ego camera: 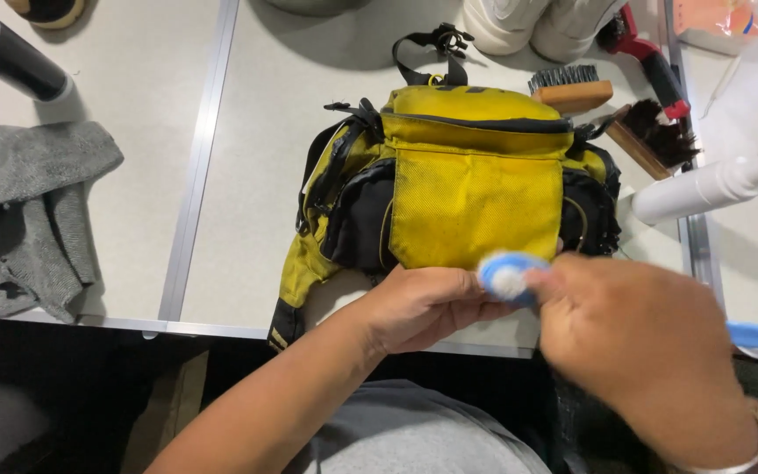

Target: Cleaning a yellow pouch using cleaning foam, a brush, and a microfiber cloth.

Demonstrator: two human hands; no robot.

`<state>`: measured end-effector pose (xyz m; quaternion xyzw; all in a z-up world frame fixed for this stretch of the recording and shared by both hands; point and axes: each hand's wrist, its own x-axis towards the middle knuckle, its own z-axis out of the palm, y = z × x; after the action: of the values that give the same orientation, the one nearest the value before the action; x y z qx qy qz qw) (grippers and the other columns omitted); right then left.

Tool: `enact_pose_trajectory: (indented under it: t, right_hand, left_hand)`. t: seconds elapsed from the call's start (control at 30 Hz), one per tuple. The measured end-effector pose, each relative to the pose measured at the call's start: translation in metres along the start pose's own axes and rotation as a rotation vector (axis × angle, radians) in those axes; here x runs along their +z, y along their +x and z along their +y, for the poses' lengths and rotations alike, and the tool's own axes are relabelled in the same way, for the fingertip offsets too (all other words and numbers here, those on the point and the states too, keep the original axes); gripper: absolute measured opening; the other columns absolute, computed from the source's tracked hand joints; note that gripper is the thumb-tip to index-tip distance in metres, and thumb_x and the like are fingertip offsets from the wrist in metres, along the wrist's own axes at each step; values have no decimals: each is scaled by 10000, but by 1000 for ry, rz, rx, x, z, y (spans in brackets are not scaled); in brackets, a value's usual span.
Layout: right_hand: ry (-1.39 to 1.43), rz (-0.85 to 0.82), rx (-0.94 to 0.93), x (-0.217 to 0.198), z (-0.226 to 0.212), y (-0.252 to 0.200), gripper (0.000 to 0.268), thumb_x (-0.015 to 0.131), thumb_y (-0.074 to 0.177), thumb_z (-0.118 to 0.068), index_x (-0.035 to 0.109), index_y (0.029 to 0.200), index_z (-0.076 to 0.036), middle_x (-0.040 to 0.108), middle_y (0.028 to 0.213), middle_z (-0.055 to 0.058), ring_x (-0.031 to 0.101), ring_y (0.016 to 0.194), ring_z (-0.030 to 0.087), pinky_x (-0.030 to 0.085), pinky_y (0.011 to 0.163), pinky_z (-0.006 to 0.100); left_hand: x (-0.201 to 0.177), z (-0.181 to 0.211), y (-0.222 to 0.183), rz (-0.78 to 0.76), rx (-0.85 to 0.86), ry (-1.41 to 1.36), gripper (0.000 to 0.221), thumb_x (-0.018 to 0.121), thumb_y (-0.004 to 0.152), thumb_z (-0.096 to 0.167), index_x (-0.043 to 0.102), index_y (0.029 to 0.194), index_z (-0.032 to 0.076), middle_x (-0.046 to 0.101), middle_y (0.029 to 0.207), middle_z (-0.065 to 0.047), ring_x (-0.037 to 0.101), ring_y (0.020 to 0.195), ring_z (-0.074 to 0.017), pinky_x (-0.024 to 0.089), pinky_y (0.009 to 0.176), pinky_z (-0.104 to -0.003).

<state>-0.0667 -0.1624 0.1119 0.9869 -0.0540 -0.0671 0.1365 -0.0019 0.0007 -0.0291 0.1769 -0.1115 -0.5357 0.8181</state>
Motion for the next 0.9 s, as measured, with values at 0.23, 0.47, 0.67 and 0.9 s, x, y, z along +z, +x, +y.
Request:
enact_pose_trajectory:
  t: [0.23, 0.47, 0.67, 0.9]
  right_hand:
    - [-28, 98, -14, 4, 8, 4, 270, 568, 960, -393, 666, 734, -284, 691, 695, 43, 686, 694, 365, 475, 564, 503]
    - [573, -50, 85, 32, 41, -7, 157, 583, 833, -76, 728, 774, -78, 685, 655, 110, 627, 627, 249, 469, 653, 399]
    - [678, -39, 63, 25, 30, -18, 121, 642, 884, -89, 751, 853, -47, 684, 721, 83, 640, 699, 183, 544, 741, 341]
    - [150, 9, 72, -23, -23, 4, 433, 527, 972, -457, 559, 644, -177, 617, 595, 10, 607, 674, 311, 414, 628, 464]
  left_hand:
    - [-23, -16, 3, -86, 91, -272, 342, 451, 1032, -53, 492, 1314, -241, 472, 1449, -383, 396, 1452, -487, 204, 1329, -584]
    - [42, 17, -21, 231, 255, -26, 440, 715, 872, 32, 460, 1210, -87, 600, 1218, -271, 625, 1197, -415, 524, 1073, -546]
    - [71, 40, -52, 605, 282, 120, 439, 574, 874, -35, 548, 1310, -77, 681, 1224, -270, 708, 1078, -357, 608, 994, -444]
    - [74, 96, -53, 464, 33, 51, 660, 420, 969, 395, 480, 1477, -22, 615, 1342, -293, 629, 1160, -442, 533, 1014, -556]
